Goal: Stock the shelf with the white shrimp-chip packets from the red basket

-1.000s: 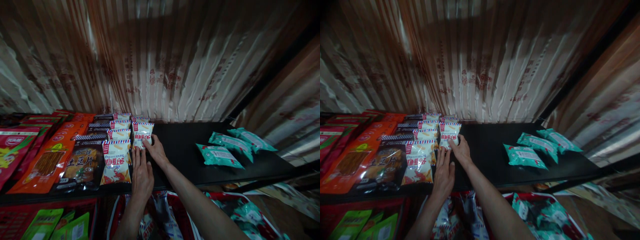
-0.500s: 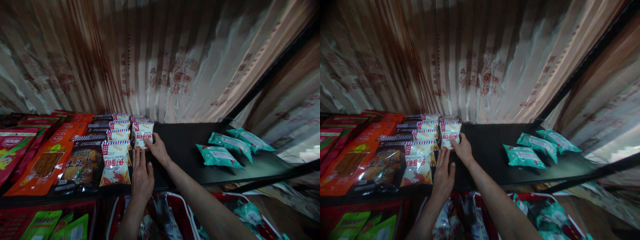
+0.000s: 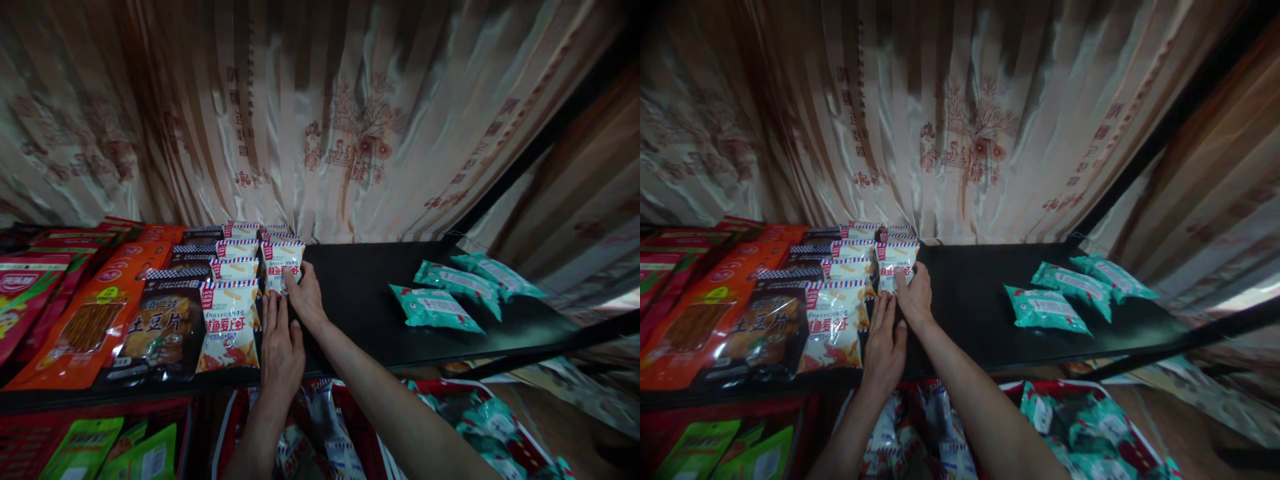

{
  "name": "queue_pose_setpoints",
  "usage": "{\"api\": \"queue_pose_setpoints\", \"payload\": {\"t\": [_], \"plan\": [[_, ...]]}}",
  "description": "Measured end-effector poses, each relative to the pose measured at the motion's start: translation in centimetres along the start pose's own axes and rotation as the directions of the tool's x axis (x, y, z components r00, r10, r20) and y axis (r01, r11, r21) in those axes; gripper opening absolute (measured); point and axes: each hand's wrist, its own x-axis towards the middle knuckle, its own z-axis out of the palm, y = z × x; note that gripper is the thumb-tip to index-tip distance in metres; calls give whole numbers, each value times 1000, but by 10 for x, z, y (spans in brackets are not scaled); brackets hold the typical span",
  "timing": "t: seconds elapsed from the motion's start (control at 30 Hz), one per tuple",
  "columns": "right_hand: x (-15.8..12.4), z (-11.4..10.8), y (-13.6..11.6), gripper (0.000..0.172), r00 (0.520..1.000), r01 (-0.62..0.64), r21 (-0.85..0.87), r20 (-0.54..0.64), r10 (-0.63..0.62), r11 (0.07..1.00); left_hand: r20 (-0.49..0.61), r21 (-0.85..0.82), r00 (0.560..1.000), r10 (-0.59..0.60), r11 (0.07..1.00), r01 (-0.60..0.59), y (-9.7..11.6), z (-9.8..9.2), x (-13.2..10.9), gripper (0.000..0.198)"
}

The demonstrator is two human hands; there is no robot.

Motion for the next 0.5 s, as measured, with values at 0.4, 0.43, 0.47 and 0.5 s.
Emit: {"api": "queue_pose_setpoints", "payload": {"t": [0.4,0.43,0.47,0.5], "plan": [[-6,-3,-1,53,997,-34,36,77,31,999,-16,32,999,27,999,-27,5,-3,0,48],[-6,-3,0,55,997,-26,45,78,23,999,-33,37,998,47,998,-46,5,-2,-1,47],[-7,-3,1,56,997,-16,53,76,12,998,-59,44,995,78,996,-75,5,-1,-2,46],[-7,-3,2,58,997,-5,57,73,1,998,-98,51,988,119,992,-115,6,-1,-4,45]]}}
